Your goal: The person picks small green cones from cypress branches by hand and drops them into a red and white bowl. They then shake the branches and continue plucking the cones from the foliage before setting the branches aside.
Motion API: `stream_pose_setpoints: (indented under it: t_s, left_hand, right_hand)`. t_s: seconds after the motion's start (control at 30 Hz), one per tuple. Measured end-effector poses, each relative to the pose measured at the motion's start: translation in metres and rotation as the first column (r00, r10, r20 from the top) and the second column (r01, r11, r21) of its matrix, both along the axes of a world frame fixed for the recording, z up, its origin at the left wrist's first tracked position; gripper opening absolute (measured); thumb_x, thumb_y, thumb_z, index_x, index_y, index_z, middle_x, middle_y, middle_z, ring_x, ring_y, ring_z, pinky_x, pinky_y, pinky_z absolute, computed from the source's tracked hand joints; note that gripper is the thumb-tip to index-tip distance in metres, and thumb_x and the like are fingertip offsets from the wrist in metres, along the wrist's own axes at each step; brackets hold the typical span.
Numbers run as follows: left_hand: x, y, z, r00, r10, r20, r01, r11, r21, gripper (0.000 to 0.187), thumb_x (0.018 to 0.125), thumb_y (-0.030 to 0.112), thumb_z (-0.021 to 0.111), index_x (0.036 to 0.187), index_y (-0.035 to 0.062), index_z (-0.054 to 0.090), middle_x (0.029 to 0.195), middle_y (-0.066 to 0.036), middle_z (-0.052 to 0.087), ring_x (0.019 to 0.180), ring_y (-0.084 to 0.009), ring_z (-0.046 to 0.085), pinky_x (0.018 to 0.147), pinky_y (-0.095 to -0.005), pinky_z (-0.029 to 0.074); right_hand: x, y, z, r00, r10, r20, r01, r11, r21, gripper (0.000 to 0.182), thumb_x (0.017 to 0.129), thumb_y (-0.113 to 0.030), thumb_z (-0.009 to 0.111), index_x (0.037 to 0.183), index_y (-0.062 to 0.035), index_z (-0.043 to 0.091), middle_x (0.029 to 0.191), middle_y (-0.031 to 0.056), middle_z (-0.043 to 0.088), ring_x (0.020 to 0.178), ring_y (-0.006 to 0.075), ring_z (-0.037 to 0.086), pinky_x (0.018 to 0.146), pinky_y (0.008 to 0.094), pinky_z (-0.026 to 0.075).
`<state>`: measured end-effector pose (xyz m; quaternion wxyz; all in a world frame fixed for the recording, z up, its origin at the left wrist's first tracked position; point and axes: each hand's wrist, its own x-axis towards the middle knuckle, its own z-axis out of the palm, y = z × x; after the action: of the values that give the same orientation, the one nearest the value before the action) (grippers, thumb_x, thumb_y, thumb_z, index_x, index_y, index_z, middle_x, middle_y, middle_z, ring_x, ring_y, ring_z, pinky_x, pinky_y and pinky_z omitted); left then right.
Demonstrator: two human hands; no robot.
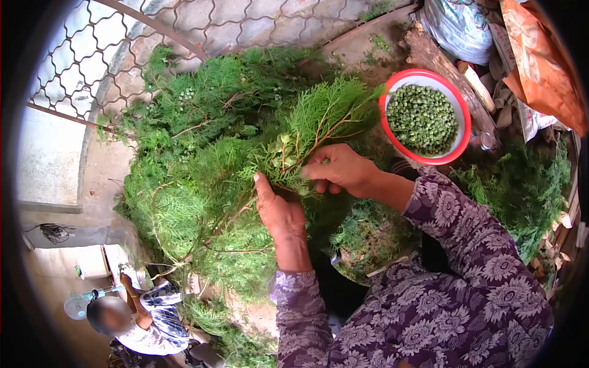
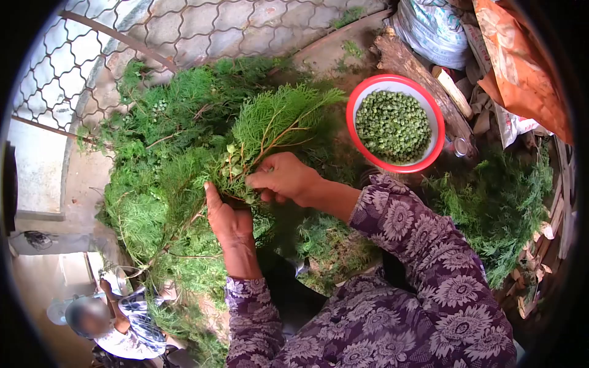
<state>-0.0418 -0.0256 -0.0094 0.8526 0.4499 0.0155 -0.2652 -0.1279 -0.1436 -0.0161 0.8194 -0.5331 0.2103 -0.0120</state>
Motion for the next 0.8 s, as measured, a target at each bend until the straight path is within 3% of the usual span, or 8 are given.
stream_pose_setpoints:
  t_s: [0.07, 0.3, 0.4, 0.47, 0.5, 0.7, 0.77, 0.8]
  left_hand:
    - [-0.007, -0.003, 0.003, 1.000, 0.003, 0.028, -0.004, 0.999, 0.032, 0.044, 0.091, 0.035, 0.046, 0.112, -0.0031, 0.049, 0.107, -0.012, 0.057, 0.095, -0.0231, 0.055, 0.087, -0.0369, 0.042]
    - [-0.012, -0.005, 0.005, 0.993, 0.018, 0.116, -0.035, 0.989, 0.142, 0.044, 0.088, 0.037, 0.050, 0.106, -0.0040, 0.052, 0.103, -0.012, 0.057, 0.090, -0.0215, 0.054, 0.083, -0.0353, 0.043]
    - [-0.003, -0.003, 0.003, 0.996, 0.043, 0.078, -0.049, 0.996, 0.076, 0.043, 0.090, 0.035, 0.048, 0.108, -0.0032, 0.050, 0.105, -0.012, 0.056, 0.091, -0.0221, 0.054, 0.084, -0.0360, 0.043]
    - [0.005, 0.002, 0.003, 0.998, 0.059, 0.037, -0.060, 0.998, 0.019, 0.040, 0.092, 0.033, 0.044, 0.111, -0.0017, 0.048, 0.108, -0.012, 0.055, 0.096, -0.0230, 0.053, 0.088, -0.0374, 0.042]
    - [0.006, 0.002, 0.004, 0.997, 0.062, 0.039, -0.063, 0.998, 0.017, 0.040, 0.092, 0.033, 0.044, 0.111, -0.0017, 0.048, 0.108, -0.012, 0.055, 0.096, -0.0230, 0.053, 0.088, -0.0374, 0.042]
    - [0.007, 0.005, 0.005, 0.995, 0.101, 0.000, -0.101, 0.993, 0.059, 0.036, 0.093, 0.032, 0.044, 0.113, 0.0016, 0.047, 0.108, -0.012, 0.056, 0.096, -0.0244, 0.054, 0.086, -0.0383, 0.044]
    - [0.004, 0.002, 0.005, 0.992, 0.127, 0.023, -0.128, 0.987, 0.099, 0.038, 0.092, 0.033, 0.044, 0.113, 0.0003, 0.047, 0.107, -0.012, 0.056, 0.095, -0.0236, 0.055, 0.085, -0.0378, 0.044]
    - [0.001, 0.001, 0.006, 0.990, 0.130, 0.062, -0.137, 0.983, 0.126, 0.043, 0.090, 0.036, 0.048, 0.108, -0.0026, 0.049, 0.104, -0.013, 0.057, 0.091, -0.0240, 0.055, 0.082, -0.0374, 0.045]
  right_hand:
    - [0.001, 0.000, -0.002, 0.996, -0.063, -0.057, 0.073, 0.981, 0.181, 0.025, 0.077, -0.025, 0.066, 0.086, -0.0037, 0.057, 0.074, 0.0022, 0.057, 0.053, 0.0083, 0.051, 0.040, 0.0197, 0.036]
    - [0.001, 0.003, 0.001, 0.990, -0.115, -0.083, 0.126, 0.980, 0.151, 0.021, 0.077, -0.021, 0.065, 0.087, -0.0038, 0.057, 0.068, 0.0012, 0.054, 0.050, 0.0078, 0.049, 0.040, 0.0202, 0.035]
    - [-0.001, -0.002, 0.001, 0.997, -0.077, -0.032, 0.083, 0.947, 0.312, 0.015, 0.078, -0.017, 0.062, 0.085, -0.0051, 0.056, 0.068, 0.0015, 0.054, 0.050, 0.0085, 0.049, 0.041, 0.0209, 0.036]
    - [-0.008, -0.007, 0.005, 0.981, 0.094, 0.172, -0.161, 0.889, 0.429, 0.013, 0.075, -0.018, 0.062, 0.081, -0.0087, 0.056, 0.072, 0.0011, 0.057, 0.056, 0.0090, 0.054, 0.045, 0.0211, 0.038]
    - [-0.009, -0.008, 0.009, 0.980, 0.097, 0.175, -0.164, 0.889, 0.427, 0.013, 0.075, -0.018, 0.062, 0.081, -0.0087, 0.056, 0.072, 0.0011, 0.057, 0.056, 0.0090, 0.054, 0.045, 0.0211, 0.038]
    - [-0.011, -0.003, 0.022, 0.996, 0.044, 0.083, -0.057, 0.986, 0.157, 0.015, 0.073, -0.020, 0.064, 0.078, -0.0066, 0.057, 0.068, 0.0010, 0.058, 0.056, 0.0082, 0.053, 0.045, 0.0215, 0.039]
    - [-0.010, 0.002, 0.018, 0.993, 0.091, 0.079, -0.078, 0.985, -0.157, 0.019, 0.072, -0.022, 0.065, 0.078, -0.0046, 0.060, 0.066, 0.0016, 0.059, 0.058, 0.0082, 0.055, 0.047, 0.0219, 0.040]
    - [-0.005, 0.006, 0.010, 0.989, 0.067, 0.131, -0.029, 0.962, -0.273, 0.031, 0.073, -0.025, 0.068, 0.091, -0.0014, 0.058, 0.071, 0.0037, 0.058, 0.054, 0.0070, 0.053, 0.046, 0.0210, 0.041]
